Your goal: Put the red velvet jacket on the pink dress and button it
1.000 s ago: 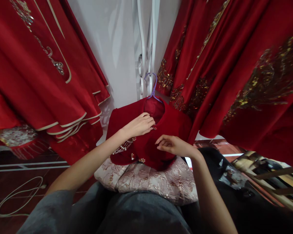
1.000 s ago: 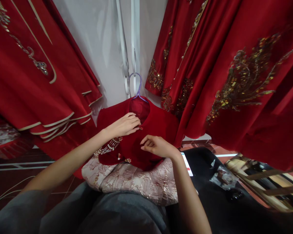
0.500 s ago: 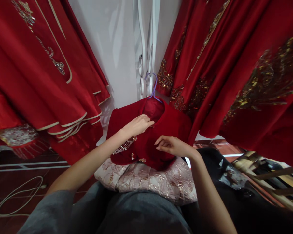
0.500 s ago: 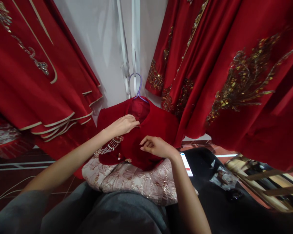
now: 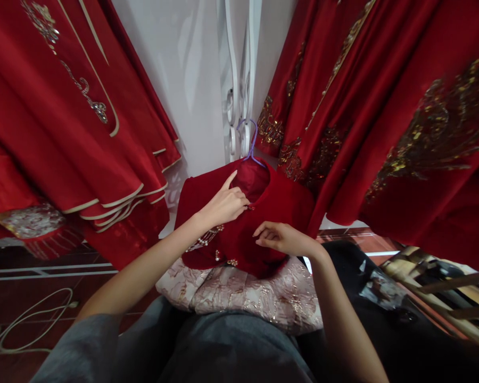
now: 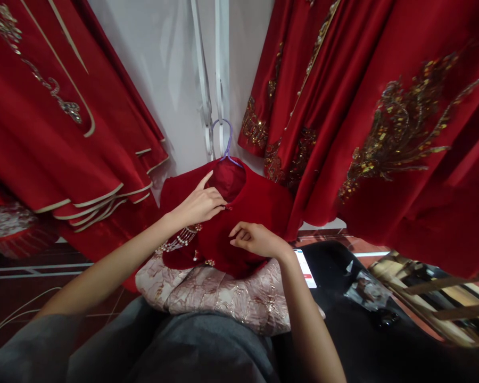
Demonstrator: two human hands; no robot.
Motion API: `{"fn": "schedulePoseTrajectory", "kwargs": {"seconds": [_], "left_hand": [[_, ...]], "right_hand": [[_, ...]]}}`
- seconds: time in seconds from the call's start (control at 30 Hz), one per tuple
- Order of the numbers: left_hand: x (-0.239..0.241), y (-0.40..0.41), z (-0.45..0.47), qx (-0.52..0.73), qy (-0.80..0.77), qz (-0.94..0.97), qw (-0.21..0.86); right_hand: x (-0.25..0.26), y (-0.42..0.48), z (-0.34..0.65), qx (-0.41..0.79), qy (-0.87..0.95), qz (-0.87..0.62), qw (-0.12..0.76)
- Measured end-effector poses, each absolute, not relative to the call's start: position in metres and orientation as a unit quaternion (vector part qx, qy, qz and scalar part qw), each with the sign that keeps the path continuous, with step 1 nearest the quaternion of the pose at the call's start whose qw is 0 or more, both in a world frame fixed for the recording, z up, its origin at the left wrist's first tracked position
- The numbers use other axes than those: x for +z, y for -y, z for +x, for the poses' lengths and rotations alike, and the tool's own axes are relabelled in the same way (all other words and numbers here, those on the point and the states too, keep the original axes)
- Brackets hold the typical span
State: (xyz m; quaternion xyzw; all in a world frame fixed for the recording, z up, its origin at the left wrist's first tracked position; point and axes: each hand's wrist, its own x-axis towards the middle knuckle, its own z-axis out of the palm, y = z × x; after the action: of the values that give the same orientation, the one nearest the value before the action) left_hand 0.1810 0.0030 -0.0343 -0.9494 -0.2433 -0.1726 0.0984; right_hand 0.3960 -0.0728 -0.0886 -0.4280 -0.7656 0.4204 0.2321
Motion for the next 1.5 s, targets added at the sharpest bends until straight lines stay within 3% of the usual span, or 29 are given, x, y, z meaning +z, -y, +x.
{"fn": "schedulePoseTrajectory", "kwargs": {"seconds": [0.17,0.37,0.97,1.03,1.23,1.33,1.5], "left_hand": [[-0.034,-0.002,0.186,-0.197,0.258,-0.942,0.085],[-0.04,0.002,0.192,-0.196,0.278,-0.924,0.176],[-0.061,-0.009,0.176,-0.255,0.251,-0.892,0.275],[-0.058,-0.008,0.172,-0.255,0.238,-0.899,0.265],[-0.06,0.0,0.171,-0.321,0.35,-0.844,0.25],[-0.06,0.003,0.168,-0.343,0.445,-0.783,0.268],[-0.033,-0.015,0.135,-0.33,0.559,-0.715,0.258]], "right_hand": [[-0.089,0.073,0.397,0.419,0.768,-0.424,0.233],[-0.089,0.072,0.397,0.418,0.77,-0.423,0.232],[-0.089,0.075,0.396,0.429,0.764,-0.422,0.233],[-0.084,0.074,0.391,0.422,0.759,-0.418,0.266],[-0.07,0.053,0.345,0.424,0.632,-0.405,0.507],[-0.071,0.045,0.332,0.324,0.616,-0.513,0.501],[-0.052,0.042,0.367,0.099,0.609,-0.685,0.387]]}}
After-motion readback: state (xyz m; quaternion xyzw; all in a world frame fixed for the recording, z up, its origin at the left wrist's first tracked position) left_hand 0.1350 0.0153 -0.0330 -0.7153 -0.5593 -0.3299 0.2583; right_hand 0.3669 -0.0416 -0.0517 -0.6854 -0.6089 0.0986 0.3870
